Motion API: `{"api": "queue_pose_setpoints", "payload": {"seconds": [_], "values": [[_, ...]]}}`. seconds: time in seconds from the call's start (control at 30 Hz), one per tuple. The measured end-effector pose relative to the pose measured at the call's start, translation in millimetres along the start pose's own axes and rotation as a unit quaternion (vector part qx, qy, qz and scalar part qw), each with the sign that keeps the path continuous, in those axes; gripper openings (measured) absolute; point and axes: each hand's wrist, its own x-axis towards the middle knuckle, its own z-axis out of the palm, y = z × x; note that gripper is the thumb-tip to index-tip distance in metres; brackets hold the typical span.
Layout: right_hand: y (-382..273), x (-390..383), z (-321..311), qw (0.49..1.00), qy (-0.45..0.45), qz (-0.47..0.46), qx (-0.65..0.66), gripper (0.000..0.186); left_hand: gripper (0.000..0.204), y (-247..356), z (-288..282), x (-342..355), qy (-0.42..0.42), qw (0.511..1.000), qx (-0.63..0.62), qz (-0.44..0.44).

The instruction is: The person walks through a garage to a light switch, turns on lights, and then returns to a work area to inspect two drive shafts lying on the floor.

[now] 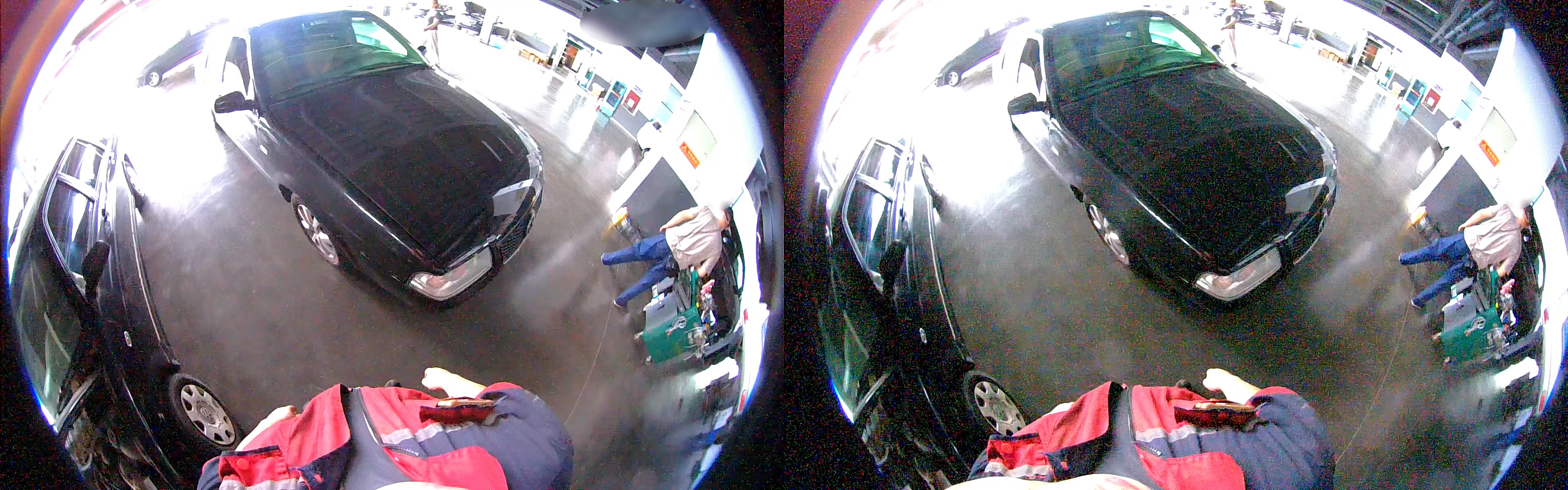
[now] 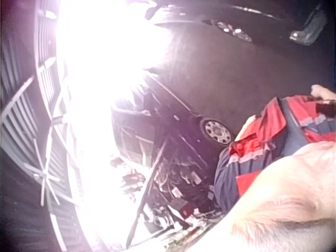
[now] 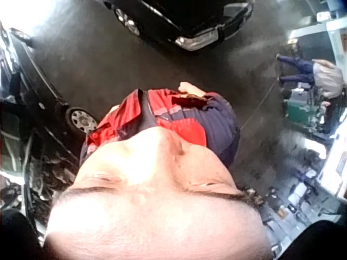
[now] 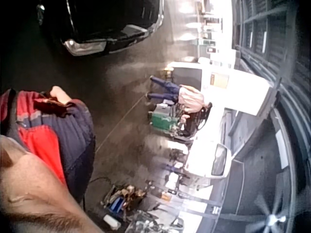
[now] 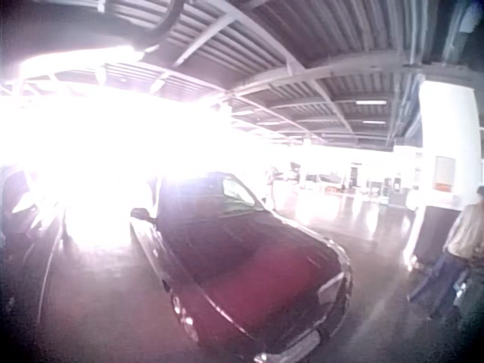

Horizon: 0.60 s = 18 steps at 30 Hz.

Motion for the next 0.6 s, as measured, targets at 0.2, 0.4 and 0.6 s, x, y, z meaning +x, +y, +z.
{"api": "queue_pose_setpoints", "payload": {"seconds": [0.2,0.4,0.6], "values": [[-13,-19,2,0.99,0.099,-0.006,0.1,0.035,0.033,-8,-20,13,-0.026,0.999,0.028,0.037],[2,-56,69,0.964,0.131,0.083,0.215,0.035,0.032,-25,-49,51,-0.122,0.969,0.186,0.112],[69,-127,138,0.923,0.166,0.161,0.308,0.031,0.03,62,-114,122,-0.178,0.753,0.545,0.324]]}}
